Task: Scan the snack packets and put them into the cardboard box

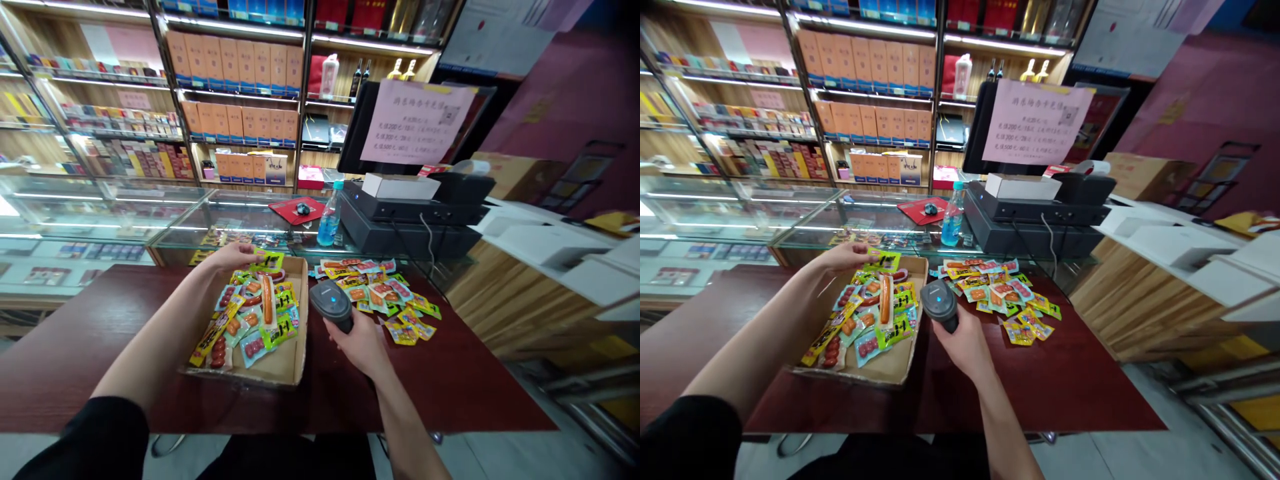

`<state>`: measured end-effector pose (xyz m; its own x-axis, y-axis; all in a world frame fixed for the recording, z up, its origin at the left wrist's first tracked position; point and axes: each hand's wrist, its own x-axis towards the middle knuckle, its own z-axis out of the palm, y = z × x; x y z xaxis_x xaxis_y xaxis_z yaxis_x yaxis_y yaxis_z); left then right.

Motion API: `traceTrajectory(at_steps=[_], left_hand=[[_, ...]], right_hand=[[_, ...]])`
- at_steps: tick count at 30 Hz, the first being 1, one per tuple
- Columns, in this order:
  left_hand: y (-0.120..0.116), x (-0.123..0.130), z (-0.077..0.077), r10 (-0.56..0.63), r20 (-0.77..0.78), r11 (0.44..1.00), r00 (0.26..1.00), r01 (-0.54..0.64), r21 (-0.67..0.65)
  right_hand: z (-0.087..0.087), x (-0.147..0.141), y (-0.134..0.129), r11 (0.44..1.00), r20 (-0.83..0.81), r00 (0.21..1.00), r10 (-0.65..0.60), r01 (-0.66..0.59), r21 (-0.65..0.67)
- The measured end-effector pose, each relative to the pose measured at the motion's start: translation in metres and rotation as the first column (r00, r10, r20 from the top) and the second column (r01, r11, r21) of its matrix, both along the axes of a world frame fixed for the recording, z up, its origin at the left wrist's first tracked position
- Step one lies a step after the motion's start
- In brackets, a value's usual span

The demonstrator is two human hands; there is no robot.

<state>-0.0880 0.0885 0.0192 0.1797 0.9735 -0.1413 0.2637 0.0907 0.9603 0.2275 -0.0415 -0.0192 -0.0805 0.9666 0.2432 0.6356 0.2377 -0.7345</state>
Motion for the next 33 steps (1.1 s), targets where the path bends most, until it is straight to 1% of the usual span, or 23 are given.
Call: traceTrajectory(at_steps=[3, 6, 9, 12, 15, 18, 21, 23, 26, 28, 31, 33], left_hand=[[-0.016, -0.03, 0.01, 0.062, 0.015, 0.997, 0.998, -0.061, -0.044], [-0.028, -0.045, 0.016, 0.103, -0.021, 0.988, 0.994, -0.105, -0.11], [-0.03, -0.04, 0.017, 0.091, -0.035, 0.991, 0.995, -0.094, -0.094], [-0.022, -0.017, 0.012, 0.018, -0.03, 0.998, 0.999, -0.02, -0.065], [-0.009, 0.018, 0.004, -0.085, -0.055, 0.994, 0.995, 0.08, -0.074], [0.004, 0.063, -0.005, -0.217, -0.081, 0.974, 0.973, 0.21, -0.082], [0.013, 0.116, -0.012, -0.373, -0.095, 0.927, 0.923, 0.366, -0.083], [0.017, 0.153, -0.015, -0.446, -0.104, 0.895, 0.889, 0.438, -0.088], [0.018, 0.208, -0.019, -0.512, -0.124, 0.858, 0.85, 0.502, -0.108], [0.019, 0.243, -0.023, -0.567, -0.134, 0.823, 0.812, 0.554, -0.127], [0.018, 0.289, -0.033, -0.652, -0.165, 0.758, 0.74, 0.639, -0.131], [0.016, 0.316, -0.043, -0.67, -0.217, 0.739, 0.71, 0.664, -0.113]], right_hand=[[0.003, 0.0, 0.0, 1.0, 0.016, 1.0, 0.001, -0.001, 0.007], [0.005, -0.001, 0.0, 1.0, 0.028, 1.0, -0.006, 0.006, 0.023], [0.003, 0.001, 0.0, 1.0, 0.004, 1.0, -0.001, 0.001, 0.025], [-0.002, 0.006, 0.001, 1.0, -0.03, 1.0, -0.001, 0.001, 0.013], [-0.007, 0.017, -0.001, 0.999, -0.051, 0.998, -0.032, 0.032, 0.012], [-0.011, 0.035, -0.008, 0.995, -0.057, 0.993, -0.103, 0.104, 0.01], [-0.014, 0.057, -0.017, 0.979, -0.067, 0.977, -0.204, 0.204, -0.003], [-0.016, 0.071, -0.025, 0.962, -0.07, 0.959, -0.274, 0.274, -0.019], [-0.017, 0.092, -0.036, 0.935, -0.074, 0.932, -0.355, 0.353, -0.037], [-0.018, 0.104, -0.044, 0.922, -0.08, 0.919, -0.386, 0.384, -0.042], [-0.019, 0.12, -0.054, 0.9, -0.076, 0.897, -0.435, 0.433, -0.04], [-0.019, 0.129, -0.06, 0.883, -0.075, 0.88, -0.469, 0.468, -0.038]])
